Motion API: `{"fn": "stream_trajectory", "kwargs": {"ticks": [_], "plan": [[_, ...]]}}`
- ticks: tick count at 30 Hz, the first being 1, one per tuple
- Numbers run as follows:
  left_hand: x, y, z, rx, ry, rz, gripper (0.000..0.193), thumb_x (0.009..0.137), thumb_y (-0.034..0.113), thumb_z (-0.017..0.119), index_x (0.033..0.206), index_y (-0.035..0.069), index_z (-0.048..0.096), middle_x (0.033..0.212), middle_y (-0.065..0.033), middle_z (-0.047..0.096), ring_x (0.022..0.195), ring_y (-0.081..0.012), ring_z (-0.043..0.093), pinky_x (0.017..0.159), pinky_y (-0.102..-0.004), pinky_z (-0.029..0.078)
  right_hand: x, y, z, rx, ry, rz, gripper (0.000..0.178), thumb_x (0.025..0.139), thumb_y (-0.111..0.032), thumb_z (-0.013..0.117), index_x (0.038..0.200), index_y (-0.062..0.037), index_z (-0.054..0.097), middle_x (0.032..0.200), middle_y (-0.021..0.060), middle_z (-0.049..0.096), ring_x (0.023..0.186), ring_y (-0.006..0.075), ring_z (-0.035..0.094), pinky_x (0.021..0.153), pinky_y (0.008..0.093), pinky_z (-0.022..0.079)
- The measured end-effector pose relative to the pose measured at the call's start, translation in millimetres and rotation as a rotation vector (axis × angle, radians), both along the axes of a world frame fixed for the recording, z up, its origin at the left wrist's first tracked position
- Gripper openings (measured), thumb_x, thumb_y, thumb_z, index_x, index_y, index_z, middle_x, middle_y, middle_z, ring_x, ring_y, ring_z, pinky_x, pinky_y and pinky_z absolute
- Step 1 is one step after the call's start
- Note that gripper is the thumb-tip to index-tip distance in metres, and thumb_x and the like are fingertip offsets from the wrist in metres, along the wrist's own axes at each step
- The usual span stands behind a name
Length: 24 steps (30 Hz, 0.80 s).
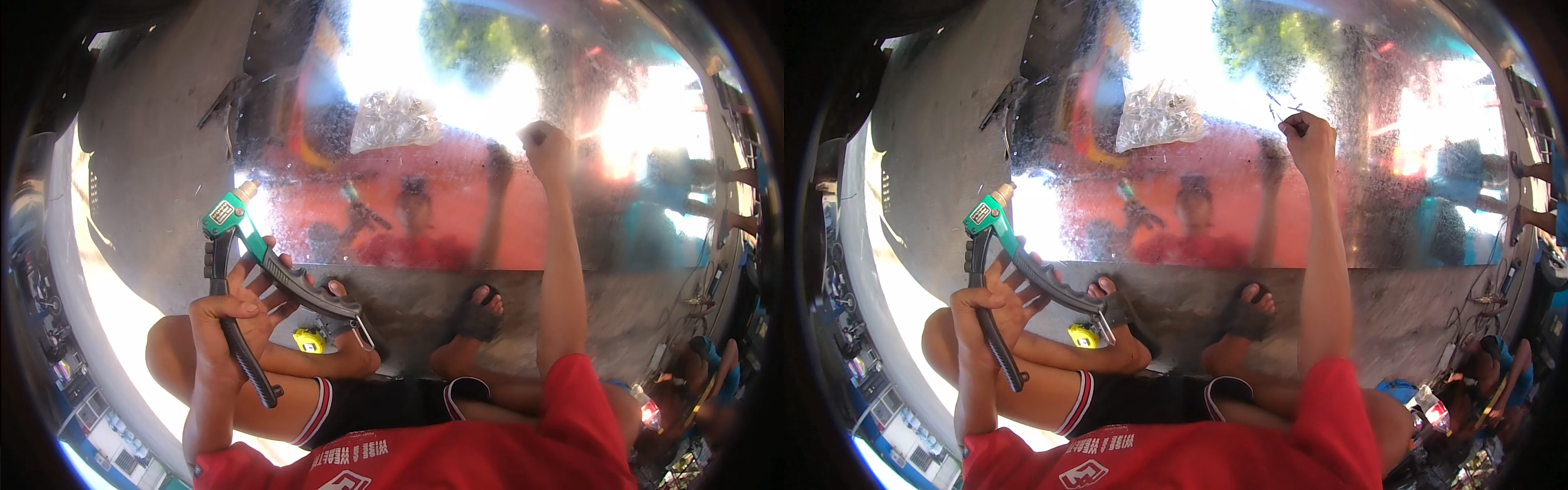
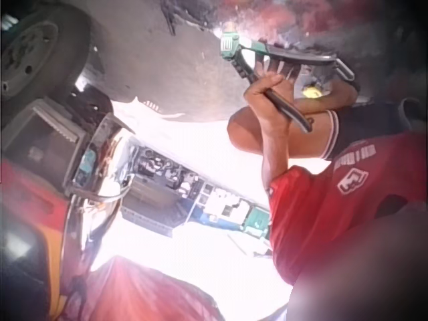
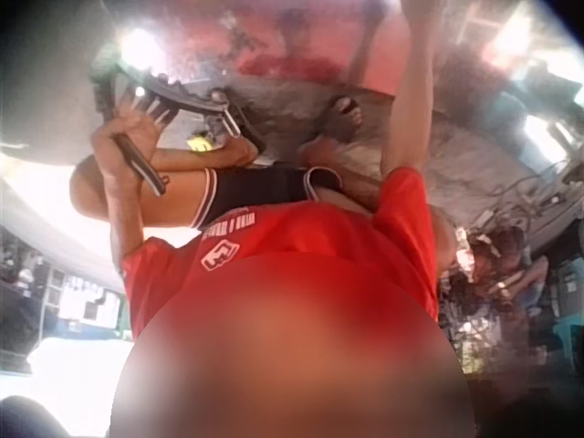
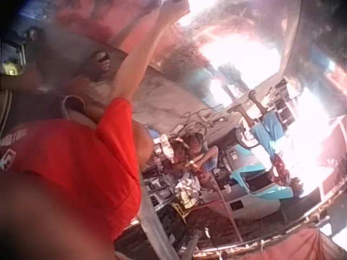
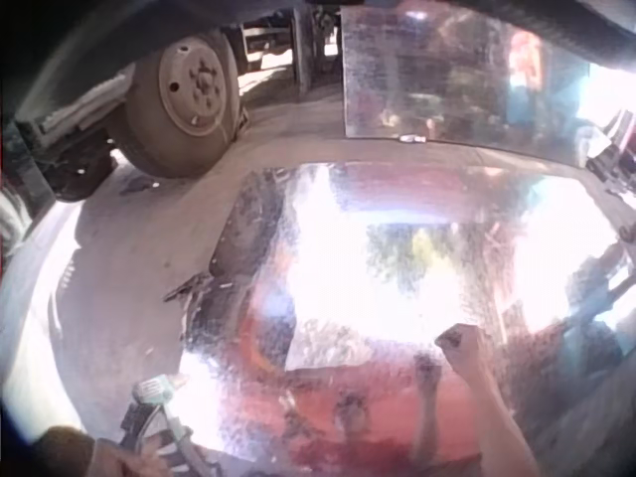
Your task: The person sits on the floor and uses a cordless drill to drive screws into a large, reflective metal sheet. They repeatedly position the drill, drive screws, and adjust their grip on the sheet.
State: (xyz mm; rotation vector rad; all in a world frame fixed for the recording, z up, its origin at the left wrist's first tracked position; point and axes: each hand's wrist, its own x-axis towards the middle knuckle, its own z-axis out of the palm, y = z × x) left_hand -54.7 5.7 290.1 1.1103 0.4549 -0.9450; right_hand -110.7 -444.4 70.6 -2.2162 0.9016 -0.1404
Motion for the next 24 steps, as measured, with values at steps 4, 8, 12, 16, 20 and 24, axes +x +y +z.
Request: {"fn": "stream_trajectory", "kwargs": {"ticks": [4,8,12,16,20,24], "plan": [[-30,0,20,-0.005,-0.093,0.13,0.056,0.099,0.051,0.047,0.13,0.005,0.049,0.102,-0.0059,0.06,0.097,-0.0247,0.06,0.094,-0.0379,0.047,4,54,56,0.332,-0.395,-0.124,0.024,0.091,-0.007,0.069,0.114,0.0005,0.068,0.084,0.009,0.071,0.078,0.0122,0.067,0.066,0.0251,0.052],[-51,8,27,-0.171,-0.001,0.25,0.033,0.099,0.047,0.054,0.091,0.015,0.052,0.076,0.0071,0.052,0.063,-0.0113,0.051,0.071,-0.0288,0.041,22,160,124,0.787,-0.778,0.025,0.029,0.092,-0.005,0.069,0.119,0.0033,0.065,0.088,0.0085,0.069,0.079,0.0132,0.067,0.067,0.0254,0.052],[-70,17,29,-0.652,0.066,0.174,0.025,0.097,0.04,0.06,0.094,0.017,0.053,0.079,0.0074,0.055,0.067,-0.014,0.055,0.074,-0.0324,0.036,15,269,184,1.127,-0.906,0.154,0.024,0.093,-0.003,0.068,0.115,0.0061,0.063,0.093,0.0098,0.07,0.083,0.0149,0.069,0.074,0.0265,0.057],[-102,9,26,-0.953,0.101,0.038,0.021,0.095,0.036,0.064,0.096,0.017,0.053,0.084,0.0077,0.059,0.075,-0.0157,0.061,0.079,-0.0329,0.035,1,305,215,1.201,-0.986,0.099,0.026,0.094,-0.001,0.066,0.118,0.0073,0.06,0.094,0.0101,0.07,0.087,0.0151,0.069,0.079,0.0283,0.059],[-122,0,23,-1.083,0.129,0.111,0.026,0.088,0.032,0.068,0.088,0.016,0.048,0.077,0.0058,0.05,0.071,-0.0152,0.053,0.07,-0.0292,0.039,-17,306,228,1.236,-1.084,0.044,0.027,0.094,0.0,0.066,0.12,0.0072,0.059,0.093,0.0107,0.07,0.088,0.0144,0.069,0.079,0.0283,0.059],[-131,-5,21,-1.116,0.088,0.102,0.026,0.088,0.032,0.068,0.089,0.016,0.048,0.078,0.006,0.049,0.072,-0.0158,0.053,0.07,-0.03,0.039,-27,302,235,1.183,-1.137,0.08,0.026,0.094,0.001,0.066,0.119,0.0069,0.06,0.093,0.0105,0.07,0.087,0.0134,0.068,0.08,0.0289,0.059]]}}
